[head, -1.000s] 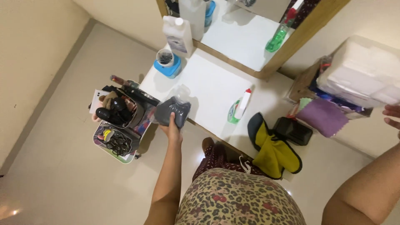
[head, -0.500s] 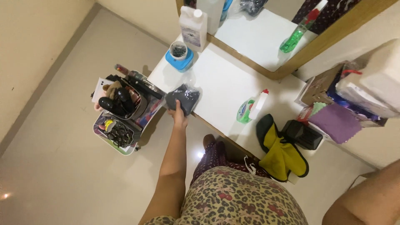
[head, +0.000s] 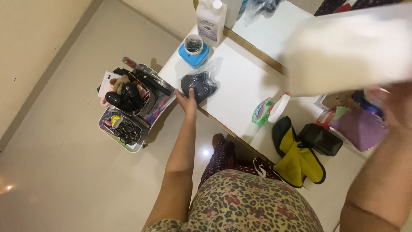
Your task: Cleaning a white table and organizing various items like boxes, bottles, and a spray bottle.
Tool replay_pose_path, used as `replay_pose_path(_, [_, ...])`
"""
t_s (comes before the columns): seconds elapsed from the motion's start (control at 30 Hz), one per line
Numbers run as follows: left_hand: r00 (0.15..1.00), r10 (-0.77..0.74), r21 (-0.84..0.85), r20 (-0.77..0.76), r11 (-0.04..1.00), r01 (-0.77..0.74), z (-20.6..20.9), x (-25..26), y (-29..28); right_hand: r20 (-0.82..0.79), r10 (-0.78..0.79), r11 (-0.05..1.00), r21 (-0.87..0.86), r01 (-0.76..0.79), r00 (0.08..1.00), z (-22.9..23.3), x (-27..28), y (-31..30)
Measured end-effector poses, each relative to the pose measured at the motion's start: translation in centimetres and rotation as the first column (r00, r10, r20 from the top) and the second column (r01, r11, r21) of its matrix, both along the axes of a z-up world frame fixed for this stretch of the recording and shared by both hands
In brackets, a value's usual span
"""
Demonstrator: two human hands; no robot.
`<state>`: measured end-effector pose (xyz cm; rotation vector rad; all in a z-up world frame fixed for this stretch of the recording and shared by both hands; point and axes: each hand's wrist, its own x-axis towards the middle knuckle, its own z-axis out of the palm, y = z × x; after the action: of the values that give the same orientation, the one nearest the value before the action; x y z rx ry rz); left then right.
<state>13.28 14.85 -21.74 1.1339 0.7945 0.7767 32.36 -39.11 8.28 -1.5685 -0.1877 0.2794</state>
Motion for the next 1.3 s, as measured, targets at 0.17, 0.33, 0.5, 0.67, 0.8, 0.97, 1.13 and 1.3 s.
replay_pose_path(0.17, [0.905, -0.336, -0.012, 0.261, 0.936, 0.351, 11.4, -0.4, -7.4, -0.097, 0.116, 0.989, -0.081, -0.124, 0.989, 3.3, -0.6, 14.5])
replay_pose_path(0.33, [0.769, -0.500, -0.179, 0.397, 0.780, 0.600, 16.0, 0.2, -13.7, -0.293, 0.235, 0.950, -0.133, -0.283, 0.927, -2.2, 1.4, 21.4])
replay_pose_path(0.5, [0.912, -0.222, -0.518, 0.344, 0.765, 0.382, 12.9, 4.9, -13.8, -0.413, 0.280, 0.891, -0.226, -0.395, 0.867, -5.4, 2.3, 21.8])
replay_pose_path(0.67, [0.989, -0.047, -0.510, 0.137, 0.853, 0.111, 9.8, 9.9, -10.3, -0.143, 0.286, 0.840, -0.439, -0.319, 0.948, -1.7, -0.5, 16.2])
replay_pose_path(0.8, [0.994, -0.108, -0.520, 0.005, 0.849, 0.095, 6.0, 13.5, -8.0, 0.352, -0.039, 0.915, -0.363, 0.175, 0.935, -5.7, -2.6, 2.6])
replay_pose_path(0.97, [0.975, -0.189, -0.477, -0.117, 0.872, 0.112, 2.9, 16.3, -6.9, 0.576, -0.661, 0.576, -0.021, 0.817, 0.481, -9.3, -4.8, -13.2])
replay_pose_path(1.13, [0.960, -0.193, -0.419, -0.203, 0.903, 0.093, 2.0, 18.2, -6.6, 0.387, -0.649, 0.533, -0.384, 0.754, 0.655, -14.1, -3.5, -19.4])
replay_pose_path(1.3, [0.965, -0.167, -0.403, -0.200, 0.912, 0.075, 1.7, 19.9, -6.8, 0.004, -0.734, 0.614, -0.423, 0.666, 0.679, -13.9, -1.8, -18.3])
